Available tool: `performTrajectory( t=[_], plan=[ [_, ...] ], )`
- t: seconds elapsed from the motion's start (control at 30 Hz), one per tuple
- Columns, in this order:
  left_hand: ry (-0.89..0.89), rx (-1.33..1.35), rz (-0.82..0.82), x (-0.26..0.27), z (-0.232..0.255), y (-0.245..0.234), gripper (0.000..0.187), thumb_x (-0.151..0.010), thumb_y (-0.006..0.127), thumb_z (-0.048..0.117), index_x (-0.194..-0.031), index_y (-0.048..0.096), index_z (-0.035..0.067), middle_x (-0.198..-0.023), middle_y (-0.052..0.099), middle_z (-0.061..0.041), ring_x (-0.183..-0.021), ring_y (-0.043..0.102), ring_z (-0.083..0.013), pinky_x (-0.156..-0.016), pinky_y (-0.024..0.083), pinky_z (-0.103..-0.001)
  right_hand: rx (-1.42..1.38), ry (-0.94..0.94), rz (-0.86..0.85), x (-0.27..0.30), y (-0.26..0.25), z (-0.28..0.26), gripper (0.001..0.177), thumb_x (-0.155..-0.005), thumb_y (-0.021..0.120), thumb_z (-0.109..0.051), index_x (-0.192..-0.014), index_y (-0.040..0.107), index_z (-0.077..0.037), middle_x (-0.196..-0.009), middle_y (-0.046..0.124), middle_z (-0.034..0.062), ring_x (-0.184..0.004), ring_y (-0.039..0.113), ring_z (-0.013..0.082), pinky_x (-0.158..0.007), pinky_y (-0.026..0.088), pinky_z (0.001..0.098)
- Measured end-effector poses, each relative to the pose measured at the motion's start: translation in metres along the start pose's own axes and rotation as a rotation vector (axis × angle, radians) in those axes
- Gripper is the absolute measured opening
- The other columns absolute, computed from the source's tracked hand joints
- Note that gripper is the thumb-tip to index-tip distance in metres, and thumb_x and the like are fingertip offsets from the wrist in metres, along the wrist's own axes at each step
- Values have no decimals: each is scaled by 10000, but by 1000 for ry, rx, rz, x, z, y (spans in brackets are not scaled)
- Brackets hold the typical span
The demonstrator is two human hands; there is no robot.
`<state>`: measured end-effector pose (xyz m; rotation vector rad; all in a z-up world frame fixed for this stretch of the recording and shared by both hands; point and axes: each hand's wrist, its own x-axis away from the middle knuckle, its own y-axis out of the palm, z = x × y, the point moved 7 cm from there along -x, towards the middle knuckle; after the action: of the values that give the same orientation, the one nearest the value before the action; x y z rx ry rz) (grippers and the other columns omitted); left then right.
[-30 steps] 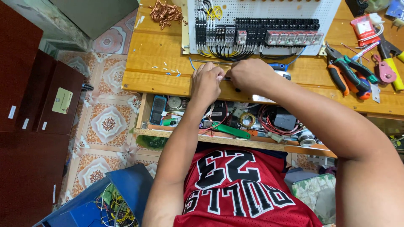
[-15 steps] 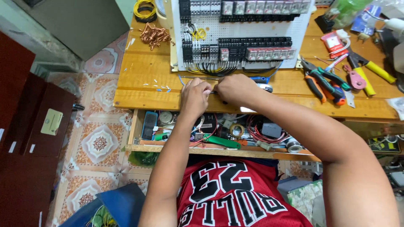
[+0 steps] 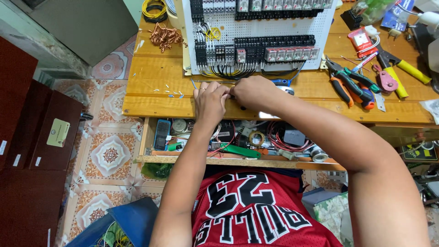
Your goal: Assembling an electrical control panel by stripping, crimping, and connecting wires to terminal blocks
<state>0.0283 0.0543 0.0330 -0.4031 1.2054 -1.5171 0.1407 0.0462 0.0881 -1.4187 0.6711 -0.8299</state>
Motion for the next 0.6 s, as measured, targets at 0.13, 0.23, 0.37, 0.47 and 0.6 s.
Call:
performTrajectory(
  t=[0.13,0.23,0.37,0.47,0.6],
  plan=[
    [-27,7,9,-2,-1,0,38,-920,708,271,-938,710,304,-919,574,72,-1023,549,-205,-892,417,-386,-23,10,-11,0,1,1,269,-953,577,-181,-849,756,-9,-717,734,164,-675,759,373,-586,614,483],
    [-65,15,0,-3,-6,1,45,-906,724,300,-905,679,298,-898,555,69,-1027,544,-211,-897,411,-393,-23,-5,38,1,1,0,263,-950,574,-179,-862,742,3,-705,724,168,-658,751,383,-569,610,494],
    [-111,66,-6,-5,-5,-7,88,-870,772,309,-860,686,290,-894,567,60,-1022,544,-225,-889,417,-405,79,-70,54,3,12,0,265,-954,544,-175,-911,748,-12,-782,735,149,-660,752,363,-545,605,485],
    [-152,100,-32,-7,-8,-5,92,-854,792,296,-843,701,289,-879,570,64,-1021,543,-221,-898,413,-406,120,-88,80,8,21,0,231,-918,563,-205,-895,752,-73,-858,732,97,-673,746,348,-531,602,486],
    [-184,127,-55,-10,-9,-5,91,-839,803,293,-828,713,291,-852,568,73,-1009,545,-212,-897,410,-406,183,-89,120,16,10,-10,242,-916,522,-193,-912,747,-104,-871,688,56,-708,750,314,-526,602,446]
  ],
)
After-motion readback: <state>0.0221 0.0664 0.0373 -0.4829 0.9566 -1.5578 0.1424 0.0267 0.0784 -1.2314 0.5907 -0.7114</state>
